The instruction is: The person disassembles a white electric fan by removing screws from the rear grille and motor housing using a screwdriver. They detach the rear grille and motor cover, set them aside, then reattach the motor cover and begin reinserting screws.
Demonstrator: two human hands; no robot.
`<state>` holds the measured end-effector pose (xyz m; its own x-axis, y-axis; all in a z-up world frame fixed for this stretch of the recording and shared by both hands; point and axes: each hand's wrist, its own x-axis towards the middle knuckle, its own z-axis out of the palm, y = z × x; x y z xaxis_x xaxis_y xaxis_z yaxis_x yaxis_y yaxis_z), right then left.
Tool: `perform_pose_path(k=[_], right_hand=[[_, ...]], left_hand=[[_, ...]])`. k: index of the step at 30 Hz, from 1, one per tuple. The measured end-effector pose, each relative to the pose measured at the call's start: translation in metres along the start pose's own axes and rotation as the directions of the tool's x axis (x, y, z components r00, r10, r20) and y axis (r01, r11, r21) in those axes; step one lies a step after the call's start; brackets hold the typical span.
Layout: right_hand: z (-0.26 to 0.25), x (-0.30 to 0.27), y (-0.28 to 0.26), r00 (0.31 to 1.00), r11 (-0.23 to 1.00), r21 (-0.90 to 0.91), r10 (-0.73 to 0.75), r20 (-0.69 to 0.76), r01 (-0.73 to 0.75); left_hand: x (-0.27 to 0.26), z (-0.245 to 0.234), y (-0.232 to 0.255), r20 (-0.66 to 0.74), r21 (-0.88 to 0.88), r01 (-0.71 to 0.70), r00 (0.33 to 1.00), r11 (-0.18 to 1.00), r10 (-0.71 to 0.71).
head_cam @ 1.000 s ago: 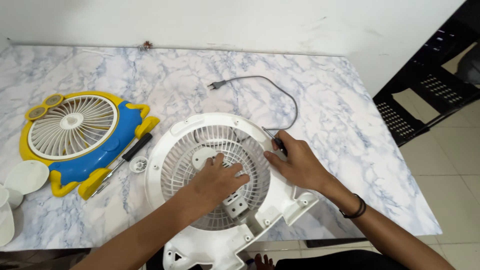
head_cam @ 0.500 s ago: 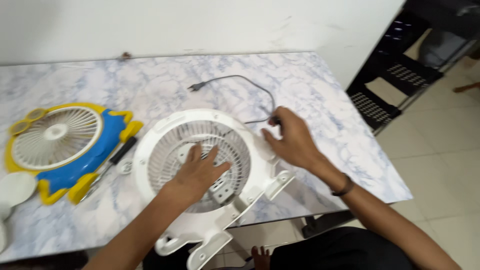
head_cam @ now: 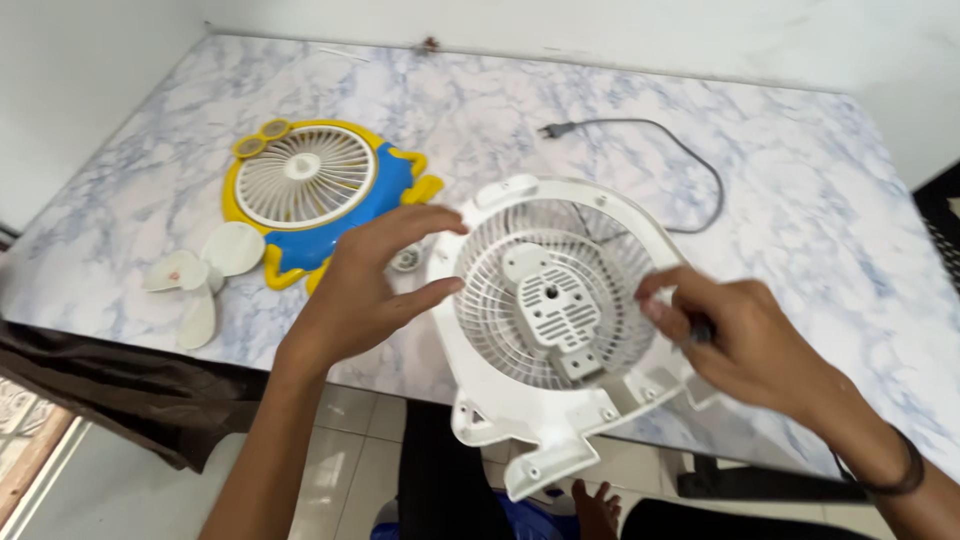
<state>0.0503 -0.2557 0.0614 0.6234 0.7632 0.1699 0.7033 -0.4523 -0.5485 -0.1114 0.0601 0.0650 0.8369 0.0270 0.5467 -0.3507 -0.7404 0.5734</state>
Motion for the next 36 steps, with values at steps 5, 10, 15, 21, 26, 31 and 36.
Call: perform_pose_path(k=[5,10,15,21,26,31,36], right_hand=[[0.017,0.005,-0.004,0.981,0.98,-0.06,-0.184,0.064,0.188],[0.021,0.015,0.017,0.984,0.977,-0.2,0.104,0.145,-0.074],[0.049,0.019,0.075,0.941,0.878,-0.385,0.331,0.064,-0.283],[0.088,0.045,0.236,0.949,0.86,-0.474,0.284,0.137,-0.189],[0.1,0.051,0.353,0.781,0.767,-0.518,0.565,0.266,-0.379],[0.112,0.043,0.362,0.755,0.781,-0.456,0.586,0.295,-0.427],[0.107,0.023,0.303,0.914,0.834,-0.491,0.371,0.165,-0.25]], left_hand=[[-0.054,-0.024,-0.029,-0.263,-0.172,0.185,0.938,0.968,-0.226],[-0.103,-0.015,-0.063,-0.491,-0.096,0.363,0.793,0.927,-0.361],[-0.121,0.024,-0.08,-0.509,0.018,0.429,0.781,0.903,-0.361],[-0.109,0.045,-0.111,-0.663,0.206,0.499,0.704,0.842,-0.255],[-0.111,0.046,-0.124,-0.661,0.185,0.617,0.654,0.765,-0.368],[-0.11,0.048,-0.124,-0.635,0.274,0.628,0.687,0.728,-0.353],[-0.103,0.05,-0.122,-0.616,0.36,0.635,0.712,0.684,-0.336]])
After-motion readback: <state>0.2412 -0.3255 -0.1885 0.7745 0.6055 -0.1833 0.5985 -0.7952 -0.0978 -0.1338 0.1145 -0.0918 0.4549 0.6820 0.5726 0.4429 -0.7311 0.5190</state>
